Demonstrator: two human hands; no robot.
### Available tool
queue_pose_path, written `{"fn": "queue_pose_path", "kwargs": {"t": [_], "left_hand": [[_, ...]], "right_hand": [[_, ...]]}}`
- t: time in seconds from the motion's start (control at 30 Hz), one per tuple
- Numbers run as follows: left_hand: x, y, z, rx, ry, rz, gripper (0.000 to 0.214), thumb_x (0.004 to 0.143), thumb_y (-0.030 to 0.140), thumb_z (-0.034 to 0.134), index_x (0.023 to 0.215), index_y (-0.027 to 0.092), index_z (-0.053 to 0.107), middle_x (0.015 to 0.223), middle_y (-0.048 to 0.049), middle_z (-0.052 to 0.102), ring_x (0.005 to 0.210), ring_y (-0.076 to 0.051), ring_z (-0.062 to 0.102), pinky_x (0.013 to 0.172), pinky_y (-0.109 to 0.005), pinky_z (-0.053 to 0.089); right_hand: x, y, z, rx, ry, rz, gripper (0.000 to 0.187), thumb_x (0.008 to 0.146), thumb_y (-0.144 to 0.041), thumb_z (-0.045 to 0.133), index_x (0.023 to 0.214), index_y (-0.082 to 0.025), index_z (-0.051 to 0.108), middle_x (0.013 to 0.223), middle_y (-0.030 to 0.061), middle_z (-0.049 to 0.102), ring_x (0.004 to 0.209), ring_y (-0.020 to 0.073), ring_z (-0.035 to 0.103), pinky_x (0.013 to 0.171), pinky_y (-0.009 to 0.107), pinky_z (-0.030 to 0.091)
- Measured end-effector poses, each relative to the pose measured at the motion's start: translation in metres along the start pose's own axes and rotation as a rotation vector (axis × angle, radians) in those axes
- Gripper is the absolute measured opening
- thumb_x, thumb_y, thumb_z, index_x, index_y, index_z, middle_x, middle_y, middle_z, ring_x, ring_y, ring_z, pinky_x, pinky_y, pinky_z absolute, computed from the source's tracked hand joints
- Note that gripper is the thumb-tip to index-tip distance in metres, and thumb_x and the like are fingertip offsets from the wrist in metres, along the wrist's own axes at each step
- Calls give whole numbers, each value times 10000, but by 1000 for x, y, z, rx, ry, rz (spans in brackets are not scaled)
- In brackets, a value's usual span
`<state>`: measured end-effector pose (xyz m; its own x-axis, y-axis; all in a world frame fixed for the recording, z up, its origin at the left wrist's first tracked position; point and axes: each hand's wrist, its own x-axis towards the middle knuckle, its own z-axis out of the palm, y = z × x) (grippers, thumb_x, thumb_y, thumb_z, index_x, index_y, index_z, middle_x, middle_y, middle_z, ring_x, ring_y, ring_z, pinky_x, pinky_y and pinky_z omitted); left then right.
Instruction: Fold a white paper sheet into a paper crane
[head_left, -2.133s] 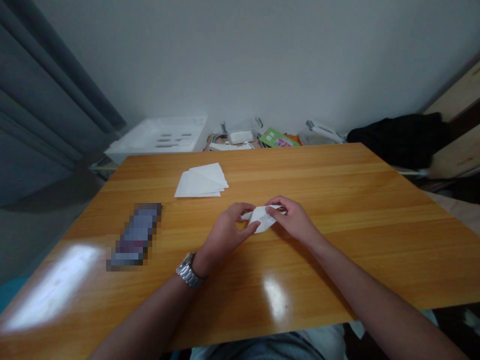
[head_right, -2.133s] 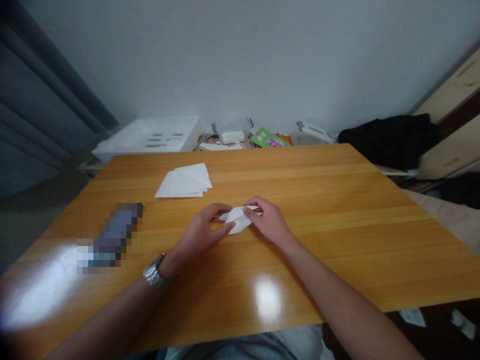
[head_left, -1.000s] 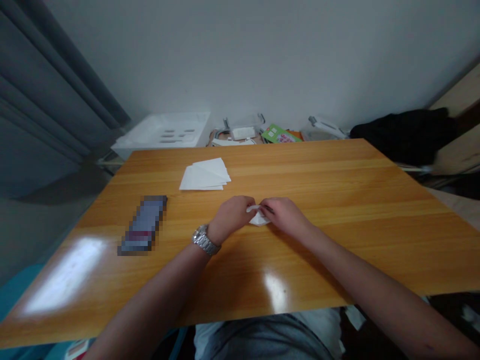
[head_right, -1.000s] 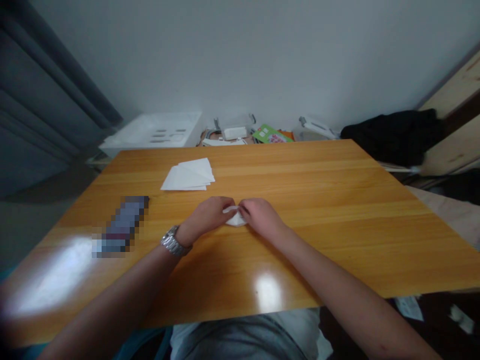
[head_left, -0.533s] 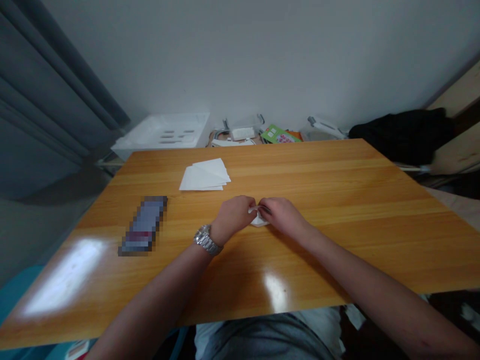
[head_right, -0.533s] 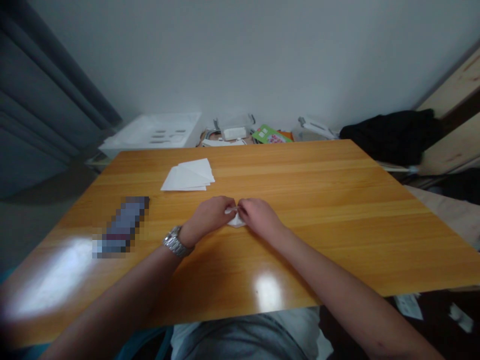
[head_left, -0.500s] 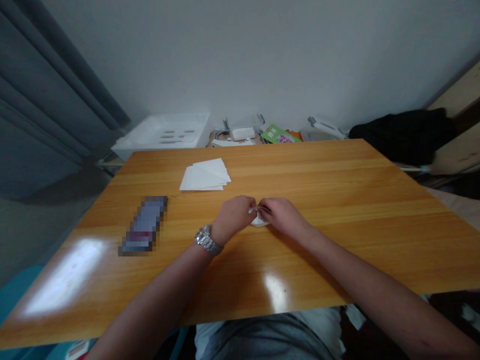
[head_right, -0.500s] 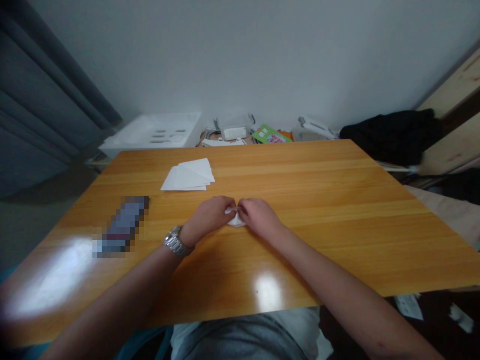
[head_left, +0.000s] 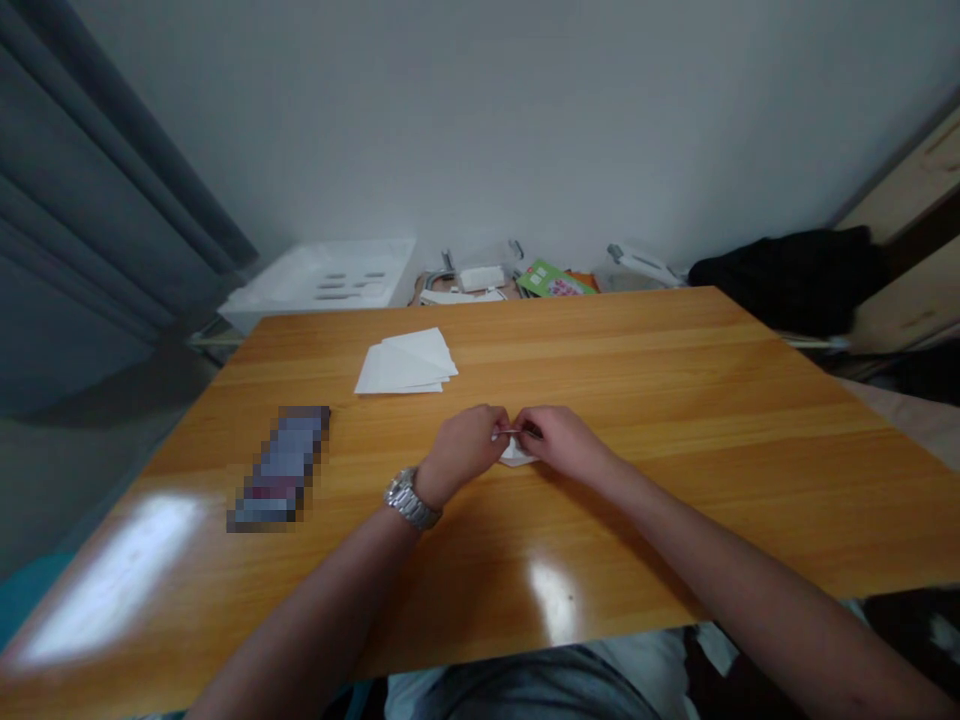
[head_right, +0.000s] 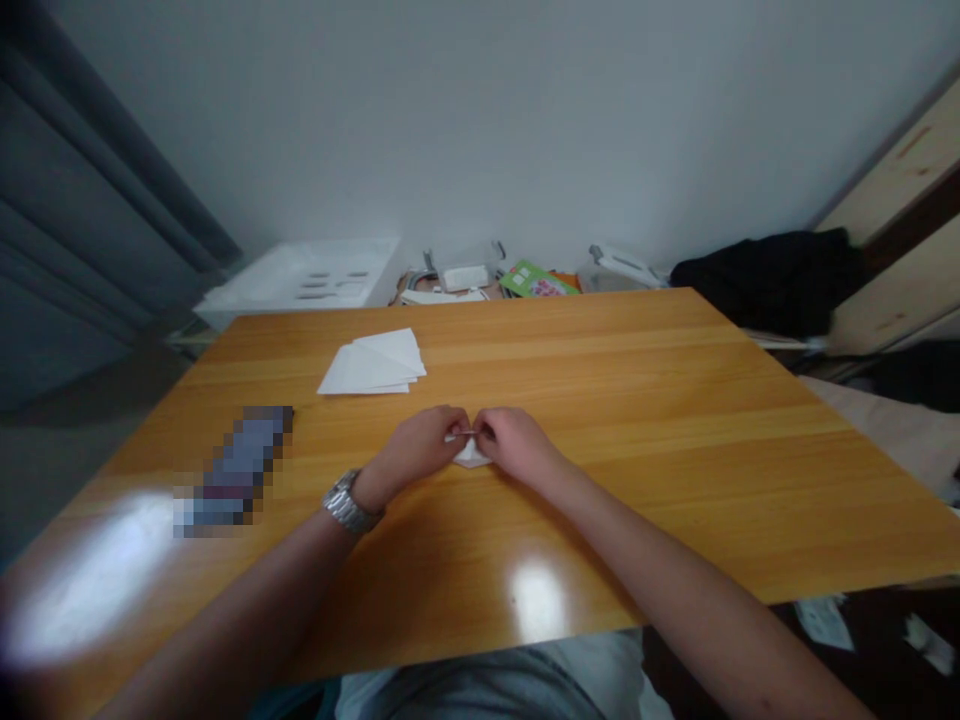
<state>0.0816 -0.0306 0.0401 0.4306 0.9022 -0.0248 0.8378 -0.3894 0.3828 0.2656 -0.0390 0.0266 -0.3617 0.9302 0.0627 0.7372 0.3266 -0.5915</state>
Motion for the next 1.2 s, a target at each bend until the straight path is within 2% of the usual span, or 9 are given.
{"fn": "queue_pose_path", "kwargs": {"t": [0.13,0.27,0.37,0.73,0.97,1.2], "left_hand": [[3,-5,7,-67,10,3,120,913,263,576,951,224,684,965,-58,731,893,-225,677,720,-295,452],[6,-10,14,-157,66,85,154,945,281,556,980,205,686,984,-69,720,904,-211,668,781,-293,470],[8,-11,17,-188,99,119,120,932,258,576,942,191,675,948,-64,710,872,-203,657,762,-287,468],[7,-9,15,-253,112,109,82,922,196,563,903,193,642,931,-56,688,863,-197,644,762,-290,465],[8,-14,15,-280,114,101,89,883,149,572,900,182,653,914,-54,700,835,-191,644,738,-284,456],[8,-24,11,-484,-10,115,118,867,223,587,944,189,671,874,-28,725,777,-166,660,664,-248,462]], "right_hand": [[0,0,0,20,11,-11,115,873,-130,618,867,-152,731,862,84,759,756,179,658,665,243,406],[0,2,-2,18,45,-16,105,877,-132,614,852,-158,713,837,70,740,727,167,625,643,245,378],[-1,2,-4,39,51,-13,95,877,-133,622,840,-162,705,820,59,732,712,160,614,641,245,373],[-1,-2,-5,25,62,-13,88,889,-146,617,865,-168,699,831,64,740,713,167,626,632,252,368],[-3,2,-2,126,33,-20,88,886,-151,630,930,-176,701,893,57,761,772,174,674,674,247,422],[-4,1,-9,158,40,16,174,863,-90,613,962,-182,723,920,52,773,802,173,690,696,246,446]]}}
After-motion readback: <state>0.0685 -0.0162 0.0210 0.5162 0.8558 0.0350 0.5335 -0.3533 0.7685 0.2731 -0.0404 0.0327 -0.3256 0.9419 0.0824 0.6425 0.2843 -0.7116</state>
